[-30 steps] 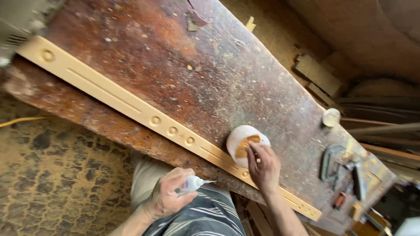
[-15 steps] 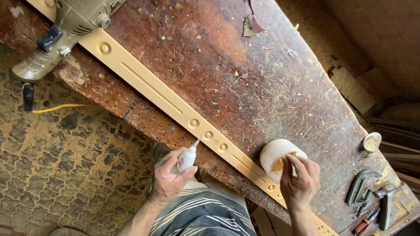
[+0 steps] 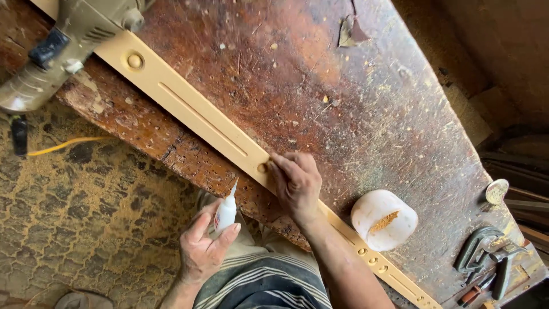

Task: The person sands a long wooden strip with holes along its length using an angle grinder on a workbench. They then squeeze glue from a bottle into the holes, sprinkle sawdust from a bowl over the glued holes, and resume sanding the strip flat with the grinder.

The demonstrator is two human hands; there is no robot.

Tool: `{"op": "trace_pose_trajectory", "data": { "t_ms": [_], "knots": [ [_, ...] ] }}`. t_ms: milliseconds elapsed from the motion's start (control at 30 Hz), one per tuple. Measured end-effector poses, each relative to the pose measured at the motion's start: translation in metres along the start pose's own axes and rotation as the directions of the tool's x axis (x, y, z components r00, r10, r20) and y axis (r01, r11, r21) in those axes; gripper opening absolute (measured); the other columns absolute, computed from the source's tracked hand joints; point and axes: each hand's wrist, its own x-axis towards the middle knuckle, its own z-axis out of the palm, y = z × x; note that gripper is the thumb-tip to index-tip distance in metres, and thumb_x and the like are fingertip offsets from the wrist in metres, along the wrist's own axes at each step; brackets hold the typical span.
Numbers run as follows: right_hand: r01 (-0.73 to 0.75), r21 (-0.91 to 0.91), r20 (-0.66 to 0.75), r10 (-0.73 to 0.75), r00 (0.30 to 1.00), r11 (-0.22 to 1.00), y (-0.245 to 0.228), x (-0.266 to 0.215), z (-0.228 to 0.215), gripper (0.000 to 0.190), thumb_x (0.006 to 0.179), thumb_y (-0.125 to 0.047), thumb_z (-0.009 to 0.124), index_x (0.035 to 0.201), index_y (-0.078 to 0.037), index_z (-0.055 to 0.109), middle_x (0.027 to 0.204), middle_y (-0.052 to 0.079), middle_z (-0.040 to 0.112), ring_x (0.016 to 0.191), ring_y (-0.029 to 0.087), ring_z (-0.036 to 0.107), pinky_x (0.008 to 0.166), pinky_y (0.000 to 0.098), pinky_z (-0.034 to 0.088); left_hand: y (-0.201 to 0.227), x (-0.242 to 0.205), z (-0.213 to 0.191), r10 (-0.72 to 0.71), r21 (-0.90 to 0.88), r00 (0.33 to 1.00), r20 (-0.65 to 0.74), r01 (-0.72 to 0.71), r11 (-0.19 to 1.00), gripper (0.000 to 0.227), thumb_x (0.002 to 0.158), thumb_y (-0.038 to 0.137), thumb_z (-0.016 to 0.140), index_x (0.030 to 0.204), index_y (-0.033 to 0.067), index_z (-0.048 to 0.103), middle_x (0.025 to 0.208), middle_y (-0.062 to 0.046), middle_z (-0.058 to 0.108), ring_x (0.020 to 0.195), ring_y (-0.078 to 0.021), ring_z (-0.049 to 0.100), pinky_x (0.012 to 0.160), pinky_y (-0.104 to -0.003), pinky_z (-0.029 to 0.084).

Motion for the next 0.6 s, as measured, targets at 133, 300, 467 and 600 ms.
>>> {"op": "trace_pose_trajectory", "data": {
  "t_ms": [133,300,467,600],
  "knots": [
    [-0.046,0.010,0.038,0.045,0.998,0.999,0.024,-0.008,0.005,0.013,0.095,-0.013,0.077,0.107,-0.008,0.077,0.094,0.008,0.072,0.082,0.019,0.068,0.069,0.0312,0.057,0.008,0.008,-0.007,0.045,0.116,0.999,0.012,-0.046,0.992,0.043,0.084,0.014,0.079,0.120,-0.0057,0.066,0.128,-0.019,0.071,0.111,-0.0252,0.073,0.094,-0.033,0.059],
    [-0.078,-0.060,-0.043,0.075,0.996,0.995,0.050,-0.022,-0.018,0.009,0.099,-0.009,0.076,0.107,-0.008,0.074,0.099,0.009,0.074,0.087,0.017,0.071,0.073,0.0291,0.060,0.012,0.032,-0.008,0.265,0.252,0.959,0.103,-0.283,0.925,0.032,0.088,0.014,0.071,0.108,-0.0088,0.064,0.124,-0.026,0.070,0.107,-0.0318,0.075,0.090,-0.037,0.061],
    [-0.068,-0.100,-0.154,0.052,0.987,0.993,0.064,-0.045,-0.027,0.015,0.094,-0.004,0.077,0.108,-0.004,0.073,0.100,0.011,0.071,0.089,0.021,0.069,0.077,0.0324,0.056,0.027,0.047,0.001,0.389,0.357,0.896,0.213,-0.442,0.823,0.029,0.086,0.018,0.074,0.096,-0.0084,0.064,0.111,-0.030,0.071,0.092,-0.0354,0.076,0.078,-0.042,0.062],
    [-0.094,-0.063,-0.179,0.081,0.981,0.994,0.064,-0.045,-0.025,0.016,0.094,-0.003,0.077,0.109,-0.004,0.073,0.101,0.011,0.071,0.090,0.022,0.068,0.078,0.0324,0.056,0.036,0.053,0.005,0.369,0.380,0.896,0.247,-0.440,0.814,0.031,0.085,0.018,0.075,0.096,-0.0087,0.064,0.108,-0.030,0.071,0.088,-0.0352,0.076,0.075,-0.042,0.062]
  ]
}}
